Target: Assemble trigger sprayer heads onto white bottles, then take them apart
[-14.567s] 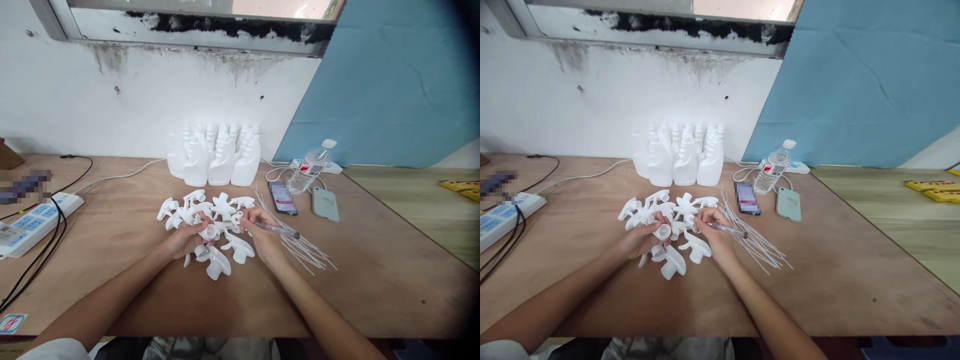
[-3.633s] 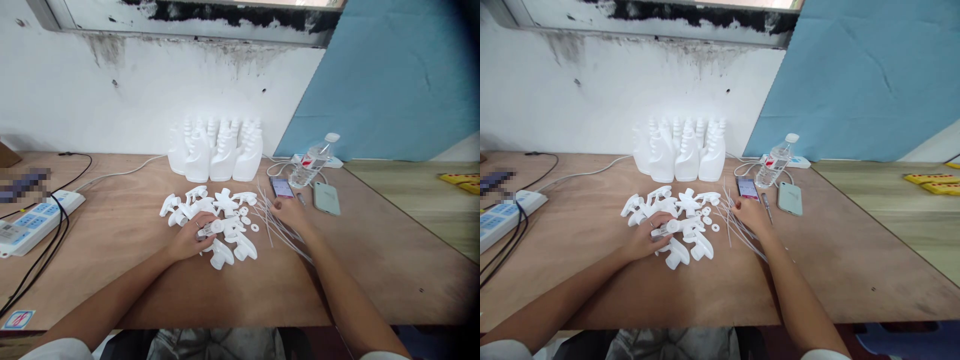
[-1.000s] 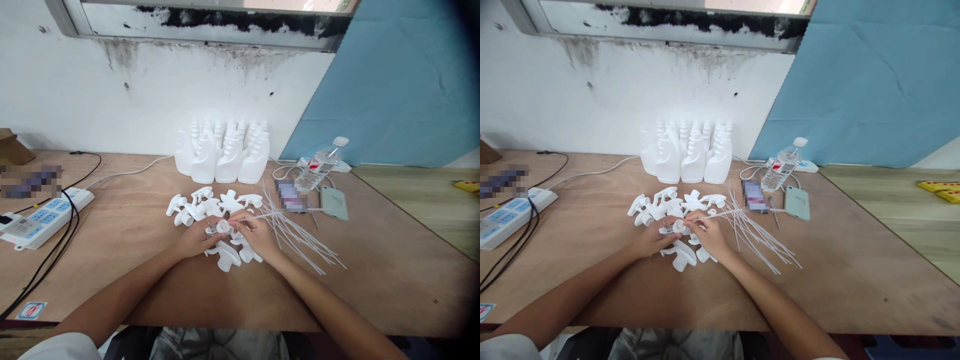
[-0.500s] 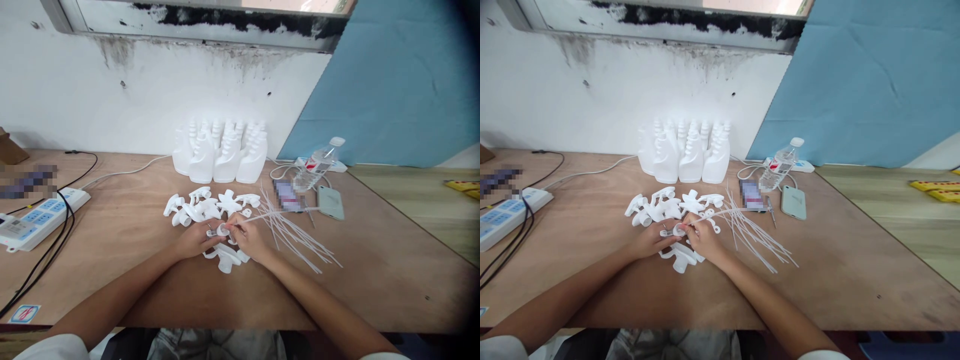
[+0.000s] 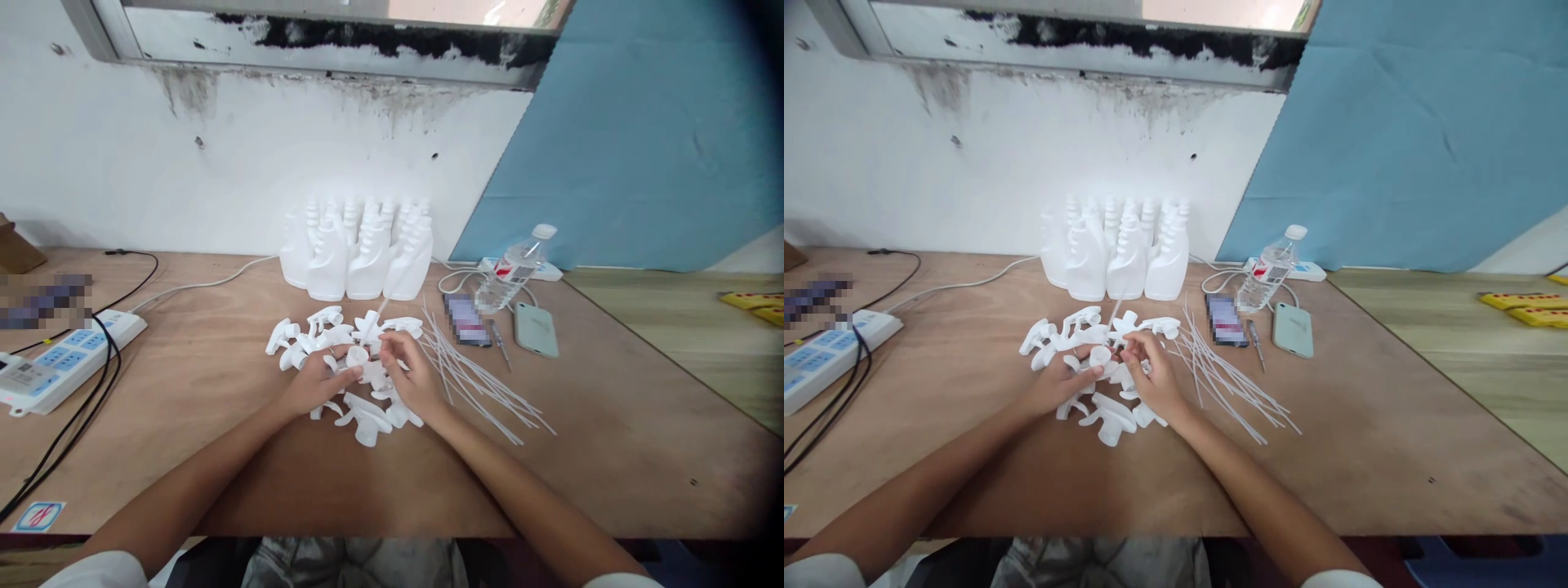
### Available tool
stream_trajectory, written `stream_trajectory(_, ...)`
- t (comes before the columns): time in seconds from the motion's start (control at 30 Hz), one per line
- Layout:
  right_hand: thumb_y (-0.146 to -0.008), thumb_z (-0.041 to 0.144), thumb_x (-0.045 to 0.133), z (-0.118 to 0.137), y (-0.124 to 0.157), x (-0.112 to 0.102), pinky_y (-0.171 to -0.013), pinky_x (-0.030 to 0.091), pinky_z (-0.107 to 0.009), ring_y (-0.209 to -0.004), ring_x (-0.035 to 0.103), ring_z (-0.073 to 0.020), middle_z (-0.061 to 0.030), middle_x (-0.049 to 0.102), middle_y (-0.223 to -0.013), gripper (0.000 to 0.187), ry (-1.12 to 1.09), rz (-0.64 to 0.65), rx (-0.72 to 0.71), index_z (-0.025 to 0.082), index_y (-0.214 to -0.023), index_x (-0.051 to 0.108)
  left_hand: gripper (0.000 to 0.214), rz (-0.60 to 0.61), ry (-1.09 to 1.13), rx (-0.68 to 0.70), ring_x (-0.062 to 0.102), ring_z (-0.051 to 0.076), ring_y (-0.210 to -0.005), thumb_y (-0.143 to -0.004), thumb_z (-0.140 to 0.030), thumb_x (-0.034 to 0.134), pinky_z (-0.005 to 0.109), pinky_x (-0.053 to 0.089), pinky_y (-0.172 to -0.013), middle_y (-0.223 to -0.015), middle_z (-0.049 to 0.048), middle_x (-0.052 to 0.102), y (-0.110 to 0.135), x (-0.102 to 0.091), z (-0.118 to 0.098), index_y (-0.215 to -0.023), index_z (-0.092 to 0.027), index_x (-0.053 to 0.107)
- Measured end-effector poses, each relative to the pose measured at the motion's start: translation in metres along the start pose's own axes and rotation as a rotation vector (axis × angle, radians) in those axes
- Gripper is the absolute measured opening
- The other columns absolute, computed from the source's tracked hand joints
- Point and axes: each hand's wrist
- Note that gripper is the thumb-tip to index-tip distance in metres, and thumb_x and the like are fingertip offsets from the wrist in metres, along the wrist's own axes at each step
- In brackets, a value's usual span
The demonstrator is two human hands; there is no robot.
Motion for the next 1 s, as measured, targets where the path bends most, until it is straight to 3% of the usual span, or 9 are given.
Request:
stream_trajectory(0.17,-0.088,0.013,0.054,-0.002,0.001,-0.007,-0.087,0.048,-0.04,-0.103,0.056,-0.0228,-0.0118,0.053,-0.122,0.055,0.438,0.04,-0.511,0.026,-0.139,0.038,0.056,-0.017,0.23,-0.168,0.062,0.016,-0.067,-0.093,-0.058,0.039,0.029,0.052,-0.061,-0.089,0.0071,0.068,0.007,-0.003,-0.004,-0.128,-0.018,0.057)
stream_trajectory(0.3,-0.088,0.011,0.055,-0.002,0.001,-0.004,-0.076,0.047,-0.037,-0.095,0.058,-0.0214,-0.0089,0.062,-0.119,0.047,0.702,0.157,-0.787,0.024,-0.133,0.049,0.073,0.042,0.244,-0.215,0.056,0.014,-0.051,-0.091,-0.068,0.025,0.025,0.046,-0.046,-0.071,0.0039,0.063,0.01,0.006,-0.01,-0.143,-0.018,0.038)
stream_trajectory(0.37,-0.088,0.011,0.055,-0.003,0.001,-0.006,-0.07,0.046,-0.036,-0.086,0.059,-0.0203,-0.0088,0.067,-0.112,0.041,0.716,0.149,-0.788,0.02,-0.128,0.053,0.077,0.11,0.17,-0.186,0.058,0.016,-0.051,-0.091,-0.07,0.019,0.025,0.044,-0.046,-0.068,0.0037,0.063,0.005,0.006,-0.016,-0.146,-0.019,0.033)
stream_trajectory(0.47,-0.088,0.008,0.05,-0.01,0.001,-0.014,-0.07,0.046,-0.036,-0.082,0.06,-0.0203,-0.009,0.069,-0.102,0.039,0.645,0.054,-0.73,0.02,-0.125,0.054,0.069,0.108,-0.133,-0.023,0.061,0.019,-0.064,-0.092,-0.067,0.026,0.029,0.047,-0.058,-0.073,0.0048,0.066,-0.018,-0.008,-0.027,-0.138,-0.02,0.047)
stream_trajectory(0.53,-0.087,0.006,0.046,-0.016,0.001,-0.02,-0.072,0.048,-0.038,-0.086,0.062,-0.022,-0.0104,0.069,-0.102,0.042,0.57,-0.011,-0.678,0.021,-0.125,0.052,0.054,-0.049,-0.38,0.076,0.064,0.022,-0.079,-0.09,-0.06,0.042,0.031,0.049,-0.071,-0.089,0.006,0.068,-0.043,-0.024,-0.032,-0.126,-0.022,0.057)
stream_trajectory(0.63,-0.084,0.005,0.044,-0.021,0.0,-0.027,-0.072,0.05,-0.041,-0.091,0.064,-0.0245,-0.0122,0.068,-0.102,0.047,0.488,-0.059,-0.633,0.021,-0.128,0.049,0.039,-0.436,-0.59,0.136,0.06,0.023,-0.1,-0.089,-0.043,0.052,0.033,0.047,-0.081,-0.117,0.0087,0.062,-0.085,-0.053,-0.027,-0.121,-0.022,0.056)
stream_trajectory(0.8,-0.081,0.009,0.049,-0.018,-0.001,-0.034,-0.069,0.051,-0.041,-0.087,0.067,-0.0251,-0.0113,0.069,-0.1,0.051,0.445,-0.08,-0.662,0.023,-0.13,0.047,0.056,-0.688,-0.506,0.094,0.055,0.023,-0.105,-0.079,-0.035,0.063,0.036,0.046,-0.085,-0.133,0.0132,0.05,-0.126,-0.084,0.006,-0.129,-0.018,0.045)
stream_trajectory(0.9,-0.079,0.016,0.056,-0.017,0.0,-0.04,-0.071,0.052,-0.042,-0.088,0.068,-0.0263,-0.011,0.069,-0.102,0.049,0.356,-0.167,-0.634,0.025,-0.127,0.05,0.062,-0.708,-0.438,0.064,0.055,0.023,-0.103,-0.078,-0.035,0.064,0.036,0.045,-0.085,-0.133,0.012,0.051,-0.128,-0.088,0.019,-0.132,-0.02,0.04)
stream_trajectory(1.0,-0.074,0.022,0.068,-0.011,-0.008,-0.049,-0.077,0.053,-0.045,-0.093,0.067,-0.0294,-0.0107,0.068,-0.105,0.048,0.247,-0.377,-0.513,0.027,-0.12,0.055,0.067,-0.683,-0.452,0.08,0.053,0.024,-0.103,-0.078,-0.035,0.065,0.037,0.044,-0.088,-0.129,0.0111,0.053,-0.126,-0.086,0.023,-0.136,-0.02,0.035)
Point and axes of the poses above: each hand's wrist, its own y-axis away from the middle knuckle, its own x-axis out of the palm, z = x × y
